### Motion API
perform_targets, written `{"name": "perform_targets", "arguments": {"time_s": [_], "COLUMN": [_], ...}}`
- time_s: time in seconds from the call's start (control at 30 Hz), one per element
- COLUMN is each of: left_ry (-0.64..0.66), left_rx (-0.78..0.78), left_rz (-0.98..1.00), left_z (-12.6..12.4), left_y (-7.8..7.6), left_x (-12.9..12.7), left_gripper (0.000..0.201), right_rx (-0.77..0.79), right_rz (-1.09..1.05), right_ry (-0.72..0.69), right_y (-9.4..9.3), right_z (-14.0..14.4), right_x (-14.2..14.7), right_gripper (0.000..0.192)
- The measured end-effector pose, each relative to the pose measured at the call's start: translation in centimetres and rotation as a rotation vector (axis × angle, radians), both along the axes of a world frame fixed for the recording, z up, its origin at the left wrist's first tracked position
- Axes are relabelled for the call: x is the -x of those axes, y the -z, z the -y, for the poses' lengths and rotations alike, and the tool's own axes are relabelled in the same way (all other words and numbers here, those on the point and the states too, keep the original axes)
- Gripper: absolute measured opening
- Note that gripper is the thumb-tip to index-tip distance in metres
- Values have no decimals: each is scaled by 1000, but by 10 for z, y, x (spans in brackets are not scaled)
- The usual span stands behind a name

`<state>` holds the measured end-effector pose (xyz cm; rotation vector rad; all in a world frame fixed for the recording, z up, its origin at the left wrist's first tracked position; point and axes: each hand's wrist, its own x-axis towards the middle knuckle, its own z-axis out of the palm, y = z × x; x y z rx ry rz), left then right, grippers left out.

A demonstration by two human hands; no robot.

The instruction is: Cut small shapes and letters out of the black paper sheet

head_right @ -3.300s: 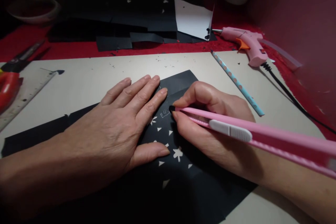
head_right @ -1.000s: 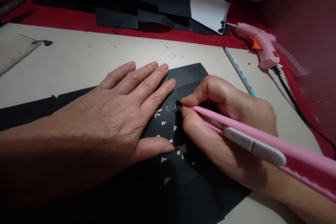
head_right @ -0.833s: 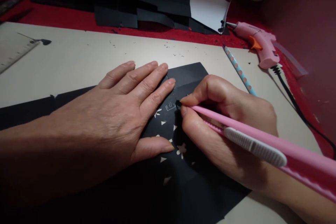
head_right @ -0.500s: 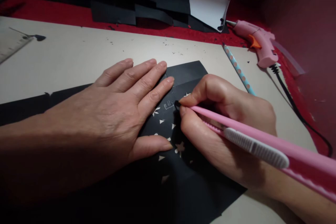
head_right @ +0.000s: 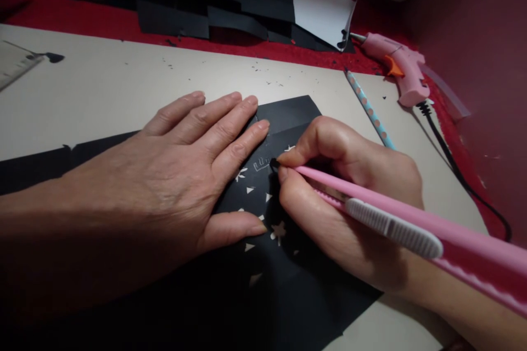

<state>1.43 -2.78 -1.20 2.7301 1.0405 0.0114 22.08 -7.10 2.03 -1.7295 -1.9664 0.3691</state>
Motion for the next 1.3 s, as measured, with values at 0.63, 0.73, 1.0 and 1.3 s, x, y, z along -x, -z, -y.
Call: {"name": "perform_targets", "arguments": {"time_s": [0.63,0.73,1.0,1.3], "left_ry": [-32,-30,-48,-20], "left_rx": [24,24,33,24], "left_rz": [73,76,70,80], "left_z": [1,0,0,-1], "left_y": [-1,-1,-3,0], "left_x": [3,1,2,5], "left_gripper": [106,105,102,106], "right_rx": [8,19,-6,-1], "right_rz": [-67,-85,-72,-61], "right_ry": [82,70,78,81], "right_y": [0,-2,4,1], "right_z": [-4,-4,-3,-4], "right_x": [9,9,8,10], "right_gripper": [7,8,8,7]}}
